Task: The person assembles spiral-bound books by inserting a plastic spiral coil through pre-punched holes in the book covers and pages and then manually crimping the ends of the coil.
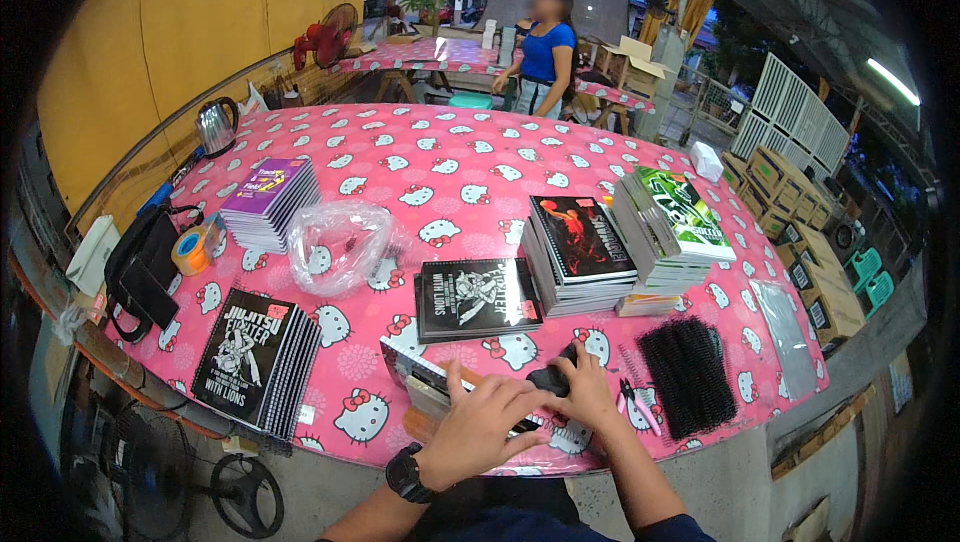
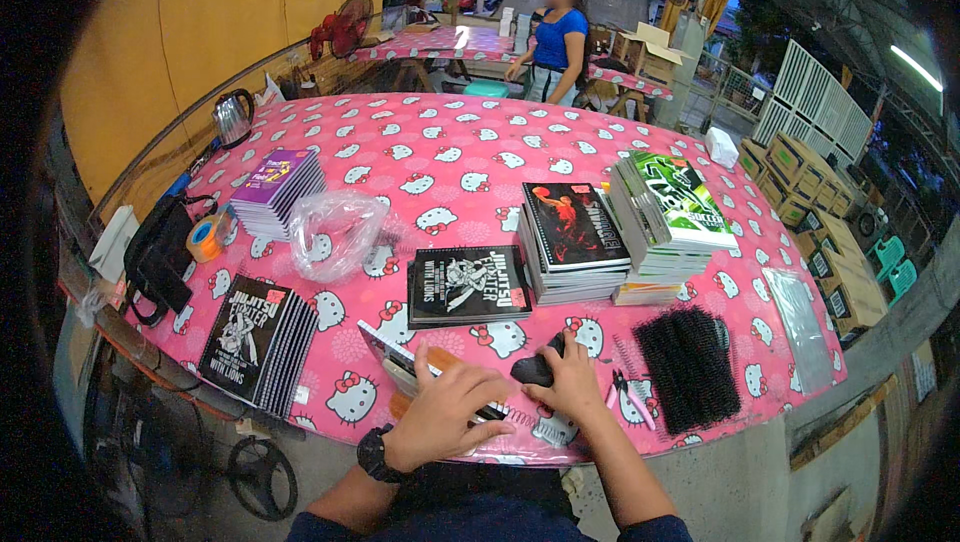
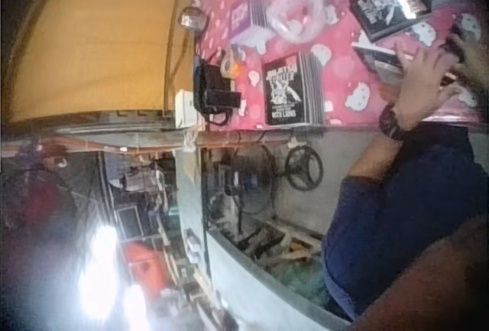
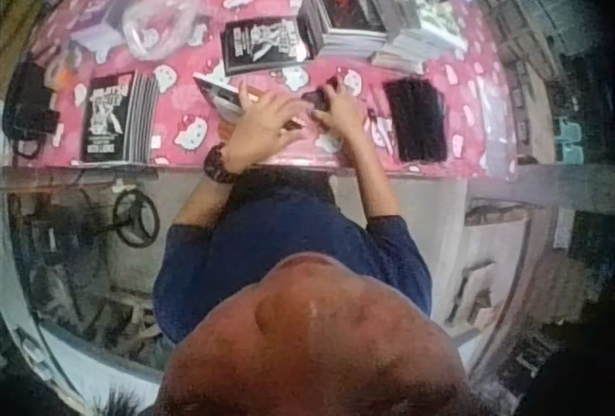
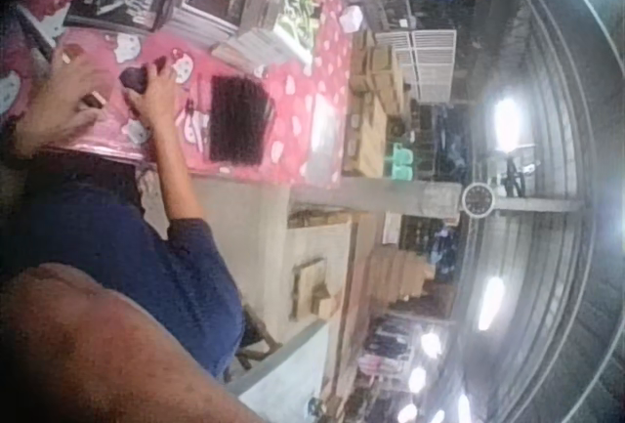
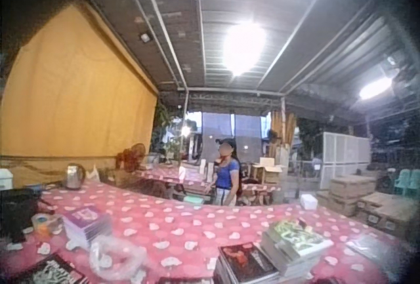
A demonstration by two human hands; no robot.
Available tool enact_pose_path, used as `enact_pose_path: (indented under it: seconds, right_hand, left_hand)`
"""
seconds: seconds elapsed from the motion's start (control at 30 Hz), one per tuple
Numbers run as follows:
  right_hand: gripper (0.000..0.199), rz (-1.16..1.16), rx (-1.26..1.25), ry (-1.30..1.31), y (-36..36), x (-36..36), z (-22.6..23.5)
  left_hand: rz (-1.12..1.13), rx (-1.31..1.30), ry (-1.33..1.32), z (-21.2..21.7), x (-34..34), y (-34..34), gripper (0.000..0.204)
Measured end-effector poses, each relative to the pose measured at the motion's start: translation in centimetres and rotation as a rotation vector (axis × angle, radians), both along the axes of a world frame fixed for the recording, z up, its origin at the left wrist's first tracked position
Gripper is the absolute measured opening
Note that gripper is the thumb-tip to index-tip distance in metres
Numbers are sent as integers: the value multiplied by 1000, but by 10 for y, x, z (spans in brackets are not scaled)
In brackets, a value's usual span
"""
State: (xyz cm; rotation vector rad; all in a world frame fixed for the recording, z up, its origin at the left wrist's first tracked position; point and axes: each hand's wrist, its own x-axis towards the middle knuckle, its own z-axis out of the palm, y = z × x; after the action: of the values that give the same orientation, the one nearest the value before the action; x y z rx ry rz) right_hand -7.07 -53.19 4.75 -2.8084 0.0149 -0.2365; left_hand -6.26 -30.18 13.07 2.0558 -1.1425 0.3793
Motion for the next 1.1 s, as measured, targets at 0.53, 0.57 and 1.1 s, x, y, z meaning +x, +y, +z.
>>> enact_pose_path:
  seconds: [0.53, 0.57, 1.1]
  right_hand:
    - [61, 516, 1050, 232, 28, -46, 82]
    - [59, 372, 890, 225, 26, -40, 77]
    - [51, 448, 1100, 272, 36, -13, 98]
  left_hand:
    - [41, 58, 109, -9, 17, 34, 50]
    - [45, 41, 111, -10, 17, 34, 54]
    - [111, 1, 118, -5, 26, 48, 69]
